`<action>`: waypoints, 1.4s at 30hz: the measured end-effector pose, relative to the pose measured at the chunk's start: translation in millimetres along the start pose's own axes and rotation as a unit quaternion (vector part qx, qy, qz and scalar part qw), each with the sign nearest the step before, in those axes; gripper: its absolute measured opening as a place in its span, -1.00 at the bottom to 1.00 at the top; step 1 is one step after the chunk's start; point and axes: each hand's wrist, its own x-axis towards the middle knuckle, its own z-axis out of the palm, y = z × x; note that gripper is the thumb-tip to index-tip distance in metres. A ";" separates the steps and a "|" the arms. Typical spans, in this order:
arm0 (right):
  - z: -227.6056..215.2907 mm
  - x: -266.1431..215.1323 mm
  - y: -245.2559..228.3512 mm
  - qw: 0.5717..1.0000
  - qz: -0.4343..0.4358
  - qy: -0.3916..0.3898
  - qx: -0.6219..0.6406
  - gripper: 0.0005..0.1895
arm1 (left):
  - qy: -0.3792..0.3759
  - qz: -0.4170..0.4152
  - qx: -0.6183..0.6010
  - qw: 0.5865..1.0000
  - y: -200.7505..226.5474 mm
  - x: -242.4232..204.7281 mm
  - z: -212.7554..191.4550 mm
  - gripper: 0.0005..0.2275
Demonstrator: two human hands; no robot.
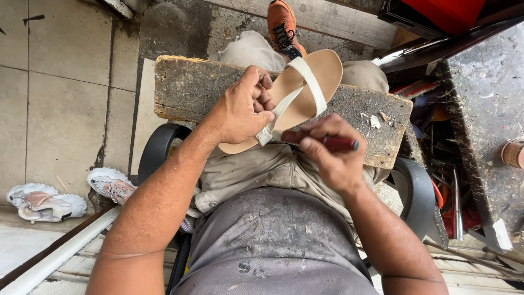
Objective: The person uses a knife to scrape and clean the straps and sole of a white sandal. They then use a brush to sweep away debris from the sandal's surface and sole.
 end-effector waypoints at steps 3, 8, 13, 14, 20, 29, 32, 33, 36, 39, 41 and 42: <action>-10.4 -6.4 15.6 1.000 -0.010 -0.012 -0.014 -0.83 | 0.006 0.012 0.010 1.000 2.0 -0.3 0.0 -0.57; 4.8 21.0 -19.4 0.997 -0.056 0.040 -0.045 -0.82 | 0.010 0.002 0.008 1.000 4.4 -0.6 1.4 -0.58; 5.2 17.9 -22.9 0.994 -0.061 -0.026 -0.089 -0.83 | 0.015 -0.004 0.005 1.000 6.1 -2.9 0.2 -0.57; 1.7 21.9 -20.0 0.995 -0.070 0.002 -0.068 -0.85 | 0.016 0.002 0.007 1.000 5.9 -3.0 0.4 -0.58; 4.3 24.9 -23.3 0.997 -0.059 -0.007 -0.049 -0.84 | 0.019 0.012 0.011 1.000 7.9 -2.7 0.6 -0.57; -3.9 28.8 -43.2 0.995 -0.060 -0.031 -0.076 -0.83 | 0.038 0.072 0.074 0.994 11.8 -11.6 5.8 -0.57; -24.8 31.9 -52.0 0.993 -0.059 0.037 -0.100 -0.82 | 0.066 0.138 0.282 0.947 17.2 -28.4 19.7 -0.52; -32.5 30.8 -55.2 0.987 -0.061 0.056 -0.137 -0.82 | 0.071 0.150 0.421 0.892 17.7 -34.9 26.9 -0.44; -33.9 34.3 -64.9 0.987 -0.042 -0.001 -0.157 -0.79 | 0.227 0.222 0.394 0.862 6.2 -49.0 44.8 -0.65; -26.9 47.4 -68.6 0.983 -0.053 -0.058 -0.168 -0.83 | 0.351 0.283 0.386 0.805 6.2 -51.3 55.5 -0.94; -20.4 56.6 -65.6 0.983 -0.020 -0.090 -0.158 -0.76 | 0.347 0.285 0.399 0.799 0.2 -53.0 63.0 -0.95; -17.2 61.5 -64.4 0.983 0.013 -0.112 -0.144 -0.68 | 0.335 0.291 0.418 0.792 -1.9 -53.0 66.2 -0.89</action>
